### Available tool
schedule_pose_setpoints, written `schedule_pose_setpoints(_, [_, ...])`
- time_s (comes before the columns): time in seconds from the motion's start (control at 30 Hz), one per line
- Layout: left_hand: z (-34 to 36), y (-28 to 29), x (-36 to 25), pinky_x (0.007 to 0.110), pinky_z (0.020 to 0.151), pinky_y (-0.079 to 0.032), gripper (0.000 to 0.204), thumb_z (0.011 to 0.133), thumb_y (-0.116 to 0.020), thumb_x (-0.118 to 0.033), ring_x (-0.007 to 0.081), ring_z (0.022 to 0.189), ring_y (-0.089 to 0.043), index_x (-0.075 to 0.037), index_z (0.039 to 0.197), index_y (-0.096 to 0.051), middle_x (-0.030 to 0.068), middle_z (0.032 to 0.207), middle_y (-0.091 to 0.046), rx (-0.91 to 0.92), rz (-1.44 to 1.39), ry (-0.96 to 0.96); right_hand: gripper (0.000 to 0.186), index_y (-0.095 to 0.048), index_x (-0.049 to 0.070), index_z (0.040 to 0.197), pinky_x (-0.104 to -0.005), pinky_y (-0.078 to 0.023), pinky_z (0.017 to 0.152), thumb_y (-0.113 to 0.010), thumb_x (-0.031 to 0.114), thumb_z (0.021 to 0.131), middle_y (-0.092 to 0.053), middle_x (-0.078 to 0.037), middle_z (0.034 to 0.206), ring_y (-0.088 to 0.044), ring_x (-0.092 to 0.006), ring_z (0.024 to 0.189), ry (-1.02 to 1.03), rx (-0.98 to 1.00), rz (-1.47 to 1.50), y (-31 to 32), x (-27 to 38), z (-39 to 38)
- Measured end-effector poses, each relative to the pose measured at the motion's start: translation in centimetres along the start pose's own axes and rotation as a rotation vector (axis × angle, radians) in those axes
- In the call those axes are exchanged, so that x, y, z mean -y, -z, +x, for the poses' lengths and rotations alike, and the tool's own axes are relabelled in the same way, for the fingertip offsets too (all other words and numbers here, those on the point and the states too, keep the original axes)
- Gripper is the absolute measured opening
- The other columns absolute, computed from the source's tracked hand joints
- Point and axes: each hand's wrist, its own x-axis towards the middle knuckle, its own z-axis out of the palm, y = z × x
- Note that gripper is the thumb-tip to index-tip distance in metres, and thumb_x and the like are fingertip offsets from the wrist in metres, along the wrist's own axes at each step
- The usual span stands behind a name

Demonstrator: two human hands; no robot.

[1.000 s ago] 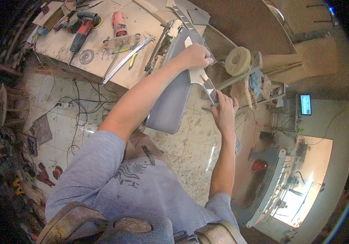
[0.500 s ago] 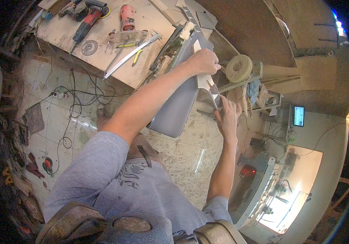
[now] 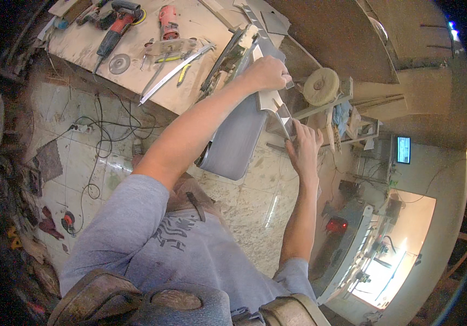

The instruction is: The person sands the back of a guitar neck using a belt sander, turning the neck to reach different sides, then measures the neck with a pair of calipers.

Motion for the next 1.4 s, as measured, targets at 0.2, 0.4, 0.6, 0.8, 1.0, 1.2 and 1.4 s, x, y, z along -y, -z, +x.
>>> schedule_pose_setpoints(0.2, [0.0,0.8,0.0,0.049,0.087,-0.055,0.036,0.091,-0.066,-0.035,0.0421,0.090,-0.072,-0.001,0.088,-0.079,0.0230,0.088,-0.074,0.006,0.055,0.001,0.069,-0.052,0.011,0.147,-0.0567,-0.020,0.122,-0.073,0.005,0.081,-0.063,-0.012,0.130,-0.055,-0.0299,0.129,-0.008,-0.034,0.004,-0.6,0.1,0.2])
schedule_pose_setpoints(0.4, [-0.2,0.3,0.1,0.050,0.080,-0.054,0.038,0.093,-0.066,-0.036,0.0417,0.082,-0.071,0.000,0.084,-0.077,0.0230,0.082,-0.072,-0.043,0.049,-0.026,0.072,-0.049,0.012,0.150,-0.0568,-0.022,0.122,-0.071,0.003,0.082,-0.062,-0.012,0.132,-0.055,-0.0301,0.129,-0.026,-0.028,0.056,-0.9,-0.2,0.0])
schedule_pose_setpoints(0.6, [-0.5,0.0,-0.4,0.048,0.076,-0.054,0.036,0.092,-0.068,-0.035,0.0411,0.078,-0.070,-0.001,0.085,-0.078,0.0221,0.081,-0.072,-0.041,0.031,-0.023,0.070,-0.048,0.011,0.150,-0.0563,-0.025,0.121,-0.070,0.003,0.083,-0.061,-0.013,0.133,-0.055,-0.0312,0.129,-0.053,-0.081,0.027,-2.0,-0.8,-0.6])
schedule_pose_setpoints(0.8, [-0.7,0.0,-0.8,0.047,0.075,-0.054,0.035,0.091,-0.068,-0.034,0.0400,0.076,-0.070,-0.001,0.087,-0.078,0.0229,0.078,-0.071,-0.042,0.026,-0.039,0.067,-0.052,0.012,0.148,-0.0550,-0.027,0.120,-0.075,0.016,0.085,-0.062,-0.013,0.128,-0.057,-0.0321,0.124,-0.038,-0.139,0.065,-2.2,-1.2,-0.3])
schedule_pose_setpoints(1.0, [-0.8,0.3,-1.6,0.049,0.085,-0.056,0.032,0.087,-0.069,-0.033,0.0424,0.086,-0.071,-0.002,0.089,-0.080,0.0245,0.084,-0.073,-0.019,0.000,0.014,0.062,-0.058,0.012,0.142,-0.0518,-0.033,0.114,-0.078,0.025,0.084,-0.064,-0.013,0.116,-0.059,-0.0326,0.116,-0.042,-0.151,0.102,-1.9,-0.9,1.4])
schedule_pose_setpoints(1.2, [-0.6,0.2,-1.3,0.048,0.086,-0.056,0.032,0.087,-0.069,-0.033,0.0420,0.087,-0.072,-0.003,0.089,-0.081,0.0239,0.086,-0.074,0.002,-0.002,0.034,0.055,-0.062,0.008,0.132,-0.0474,-0.039,0.109,-0.078,0.024,0.082,-0.065,-0.015,0.112,-0.060,-0.0358,0.114,-0.010,-0.179,0.098,-2.5,-2.1,1.9])
schedule_pose_setpoints(1.4, [-0.9,-0.4,-1.1,0.048,0.079,-0.055,0.032,0.089,-0.068,-0.031,0.0409,0.083,-0.071,-0.001,0.088,-0.079,0.0229,0.085,-0.073,-0.015,0.008,-0.025,0.065,-0.057,0.006,0.139,-0.0457,-0.053,0.093,-0.075,0.017,0.078,-0.068,-0.020,0.114,-0.066,-0.0418,0.107,-0.052,-0.080,0.431,-2.1,-1.5,3.9])
